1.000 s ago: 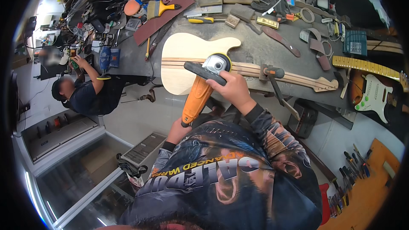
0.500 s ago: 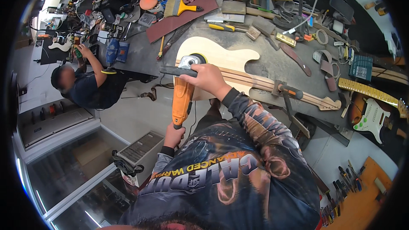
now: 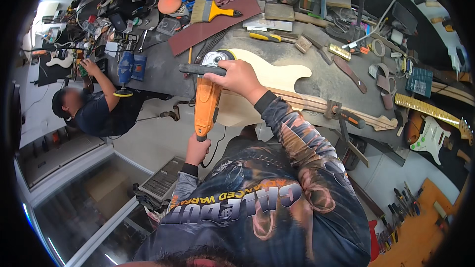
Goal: The person sands the back of a light-colored guitar body using an electric sander, moving the tool across the surface, and then wipes the sanded area by hand.
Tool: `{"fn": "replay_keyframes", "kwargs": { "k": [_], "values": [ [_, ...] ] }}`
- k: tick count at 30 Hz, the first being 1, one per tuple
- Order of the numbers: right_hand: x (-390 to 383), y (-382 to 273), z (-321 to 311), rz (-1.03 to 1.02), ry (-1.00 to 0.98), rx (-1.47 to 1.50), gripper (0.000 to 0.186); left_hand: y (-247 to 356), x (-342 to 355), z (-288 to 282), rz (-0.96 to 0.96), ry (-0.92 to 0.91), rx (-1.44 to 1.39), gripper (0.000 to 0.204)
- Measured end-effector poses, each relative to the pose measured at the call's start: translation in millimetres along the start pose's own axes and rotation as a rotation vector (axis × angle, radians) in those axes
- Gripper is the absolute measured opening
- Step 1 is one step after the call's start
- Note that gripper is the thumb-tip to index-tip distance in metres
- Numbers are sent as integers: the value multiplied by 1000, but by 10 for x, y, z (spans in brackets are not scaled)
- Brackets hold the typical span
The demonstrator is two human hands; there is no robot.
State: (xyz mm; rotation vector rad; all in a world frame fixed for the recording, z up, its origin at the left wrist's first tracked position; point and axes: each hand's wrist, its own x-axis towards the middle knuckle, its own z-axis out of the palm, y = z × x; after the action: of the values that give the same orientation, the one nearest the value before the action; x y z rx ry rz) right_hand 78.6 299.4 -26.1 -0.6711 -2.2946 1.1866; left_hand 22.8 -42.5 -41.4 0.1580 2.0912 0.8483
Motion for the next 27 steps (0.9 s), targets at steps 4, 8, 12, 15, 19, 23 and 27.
{"fn": "replay_keyframes", "kwargs": {
  "k": [4, 8, 12, 15, 19, 23, 27],
  "values": [
    [-78, 109, -172, 25, 49, 0, 59, 108, 84, 50, 33, -48, 42, 27],
    [-236, 154, -400, 107, 64, 21, 59, 103, 138, 137, 65, -85, 93, 30],
    [-439, 218, -583, 115, 122, 52, 57, 63, 134, 232, 153, -102, 177, 35],
    [-690, 376, -724, 125, 159, 24, 53, 387, -19, 375, 26, -183, 218, 39],
    [-984, 269, -1039, 181, 195, 63, 45, 438, -115, 490, 169, -219, 321, 46],
    [-1176, 215, -1122, 265, 168, 63, 45, 379, -184, 523, 309, -196, 316, 45],
    [-1039, 162, -969, 209, 173, 63, 46, 271, -175, 435, 265, -192, 305, 47]
  ]
}}
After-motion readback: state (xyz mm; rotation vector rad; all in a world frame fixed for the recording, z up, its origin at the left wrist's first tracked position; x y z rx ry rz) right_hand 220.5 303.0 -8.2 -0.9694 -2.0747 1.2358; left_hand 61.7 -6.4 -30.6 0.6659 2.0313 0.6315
